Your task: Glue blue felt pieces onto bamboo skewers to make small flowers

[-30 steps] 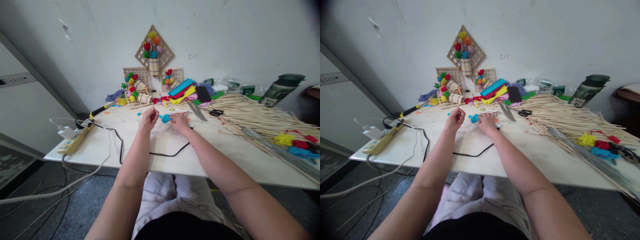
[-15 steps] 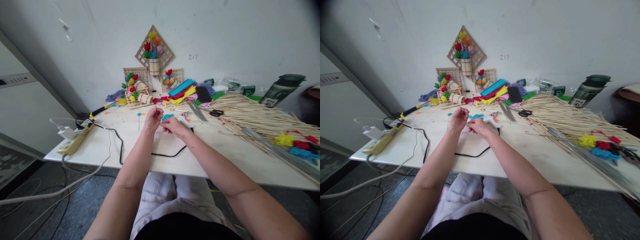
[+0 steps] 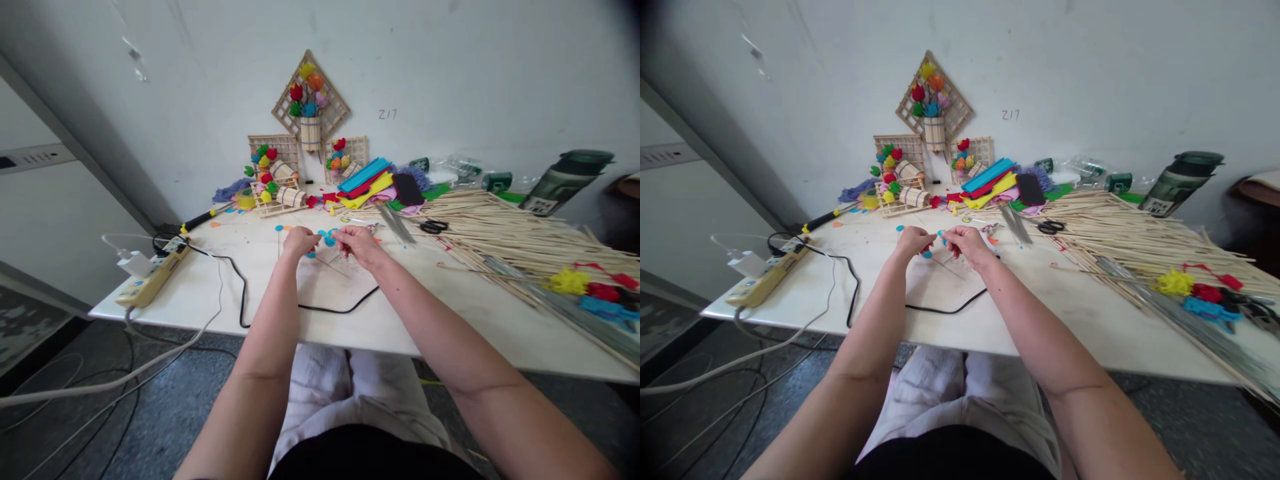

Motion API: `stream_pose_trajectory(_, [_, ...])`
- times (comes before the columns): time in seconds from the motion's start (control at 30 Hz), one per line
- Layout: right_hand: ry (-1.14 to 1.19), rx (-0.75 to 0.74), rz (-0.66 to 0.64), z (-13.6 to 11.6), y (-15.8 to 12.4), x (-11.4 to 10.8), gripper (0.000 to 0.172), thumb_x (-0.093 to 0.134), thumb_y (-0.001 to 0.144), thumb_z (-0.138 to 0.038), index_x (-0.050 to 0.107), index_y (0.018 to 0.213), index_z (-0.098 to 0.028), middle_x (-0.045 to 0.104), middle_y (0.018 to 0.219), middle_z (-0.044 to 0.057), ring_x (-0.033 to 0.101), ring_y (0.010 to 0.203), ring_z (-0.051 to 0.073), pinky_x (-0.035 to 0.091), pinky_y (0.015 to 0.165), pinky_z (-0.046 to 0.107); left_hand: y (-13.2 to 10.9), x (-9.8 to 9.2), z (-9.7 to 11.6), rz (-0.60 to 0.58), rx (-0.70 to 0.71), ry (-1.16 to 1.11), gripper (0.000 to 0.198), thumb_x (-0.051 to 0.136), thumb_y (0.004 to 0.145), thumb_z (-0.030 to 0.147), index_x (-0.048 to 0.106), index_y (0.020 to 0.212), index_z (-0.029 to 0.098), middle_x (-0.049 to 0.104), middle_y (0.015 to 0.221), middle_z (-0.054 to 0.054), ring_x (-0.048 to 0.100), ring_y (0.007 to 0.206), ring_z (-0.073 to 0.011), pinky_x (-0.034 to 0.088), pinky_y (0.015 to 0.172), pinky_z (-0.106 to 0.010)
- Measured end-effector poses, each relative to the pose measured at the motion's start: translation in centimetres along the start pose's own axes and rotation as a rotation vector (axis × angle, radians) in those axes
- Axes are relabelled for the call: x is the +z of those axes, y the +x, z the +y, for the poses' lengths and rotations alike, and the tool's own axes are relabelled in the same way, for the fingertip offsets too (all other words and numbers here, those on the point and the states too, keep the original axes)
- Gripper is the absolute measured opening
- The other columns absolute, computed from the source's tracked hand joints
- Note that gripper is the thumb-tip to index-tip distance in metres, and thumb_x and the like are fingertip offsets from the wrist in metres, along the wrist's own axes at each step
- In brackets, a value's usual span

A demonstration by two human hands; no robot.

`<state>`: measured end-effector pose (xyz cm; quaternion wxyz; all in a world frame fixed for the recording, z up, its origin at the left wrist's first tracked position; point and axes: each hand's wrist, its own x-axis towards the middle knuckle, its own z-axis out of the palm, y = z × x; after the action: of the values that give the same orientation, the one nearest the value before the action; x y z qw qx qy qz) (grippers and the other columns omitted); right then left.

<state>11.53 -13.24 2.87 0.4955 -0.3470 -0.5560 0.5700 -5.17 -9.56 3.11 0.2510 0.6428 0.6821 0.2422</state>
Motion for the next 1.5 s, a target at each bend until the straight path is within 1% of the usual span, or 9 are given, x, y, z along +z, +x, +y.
stream_pose_trajectory(0.17, [0.137,0.032,-0.059,-0.8,-0.4,0.1,0.034,0.073,0.062,-0.043,0.056,0.071,-0.015,0.040,0.043,-0.009,0.026,0.032,0.001,0.015,0.033,0.018,-0.3,-0.3,0.3,0.128,-0.072,0.386,0.027,0.061,0.066,0.042,0.069,0.082,0.021,0.069,0.095,-0.011,0.062,0.094,-0.0269,0.046,0.076,-0.035])
stream_pose_trajectory(0.33, [0.087,0.015,-0.067,-1.0,-0.4,0.4,0.037,0.073,0.062,-0.046,0.054,0.069,-0.016,0.038,0.043,-0.009,0.025,0.034,0.001,0.012,0.036,0.018,0.2,-0.7,-0.9,0.072,-0.157,0.261,0.038,0.078,0.045,0.048,0.063,0.066,0.020,0.068,0.091,-0.014,0.058,0.103,-0.0329,0.042,0.087,-0.040])
stream_pose_trajectory(0.43, [0.049,0.011,-0.046,-1.0,-0.3,0.6,0.037,0.071,0.061,-0.047,0.053,0.067,-0.016,0.038,0.043,-0.009,0.025,0.036,0.001,0.011,0.038,0.019,0.6,-0.7,-1.7,0.071,-0.148,0.089,0.039,0.085,0.030,0.037,0.054,0.048,0.020,0.065,0.068,-0.011,0.059,0.098,-0.0348,0.041,0.087,-0.041])
stream_pose_trajectory(0.57, [0.025,0.021,-0.026,-0.8,-0.3,0.5,0.037,0.071,0.060,-0.047,0.052,0.066,-0.016,0.039,0.043,-0.009,0.024,0.038,0.002,0.011,0.039,0.020,1.0,-0.4,-2.4,0.028,-0.109,-0.056,0.034,0.083,0.030,0.022,0.050,0.040,0.022,0.048,0.042,-0.002,0.062,0.081,-0.0297,0.044,0.079,-0.036])
stream_pose_trajectory(0.97, [-0.079,-0.009,0.031,0.3,0.2,0.3,0.036,0.069,0.061,-0.047,0.050,0.063,-0.017,0.038,0.044,-0.009,0.026,0.040,0.003,0.017,0.042,0.021,1.6,0.0,-2.5,-0.010,-0.077,-0.050,0.025,0.081,0.039,0.021,0.057,0.044,0.020,0.051,0.040,-0.001,0.057,0.051,-0.0204,0.047,0.068,-0.037])
stream_pose_trajectory(1.07, [-0.255,-0.048,0.050,0.7,0.4,0.0,0.030,0.064,0.067,-0.043,0.050,0.060,-0.017,0.041,0.047,-0.007,0.031,0.043,0.005,0.022,0.045,0.021,1.2,0.1,-2.4,0.021,-0.051,-0.074,0.025,0.080,0.037,0.018,0.057,0.045,0.021,0.048,0.037,0.002,0.053,0.046,-0.0160,0.047,0.066,-0.032])
stream_pose_trajectory(1.17, [-0.621,-0.067,0.041,0.6,0.5,-0.5,0.021,0.064,0.067,-0.032,0.055,0.056,-0.017,0.046,0.049,-0.004,0.040,0.047,0.009,0.028,0.049,0.023,0.8,0.1,-2.0,-0.010,-0.065,-0.138,0.026,0.079,0.035,0.010,0.057,0.045,0.021,0.047,0.036,0.003,0.051,0.044,-0.0154,0.046,0.058,-0.029])
stream_pose_trajectory(1.33, [-1.217,0.059,-0.055,-0.7,0.0,-0.9,0.016,0.067,0.059,-0.022,0.057,0.048,-0.020,0.052,0.049,0.001,0.049,0.052,0.015,0.032,0.052,0.027,0.6,-0.2,-1.8,-0.052,-0.117,-0.259,0.027,0.078,0.037,0.006,0.058,0.051,0.019,0.048,0.037,0.003,0.048,0.038,-0.0133,0.042,0.049,-0.027])
stream_pose_trajectory(1.5, [-1.412,0.154,-0.150,-1.0,-0.8,-0.3,0.015,0.066,0.059,-0.015,0.057,0.047,-0.020,0.057,0.053,0.005,0.056,0.060,0.020,0.036,0.056,0.028,0.6,-1.0,-2.1,-0.023,-0.068,-0.404,0.028,0.078,0.035,0.003,0.059,0.051,0.016,0.050,0.039,0.003,0.046,0.039,-0.0096,0.040,0.045,-0.022])
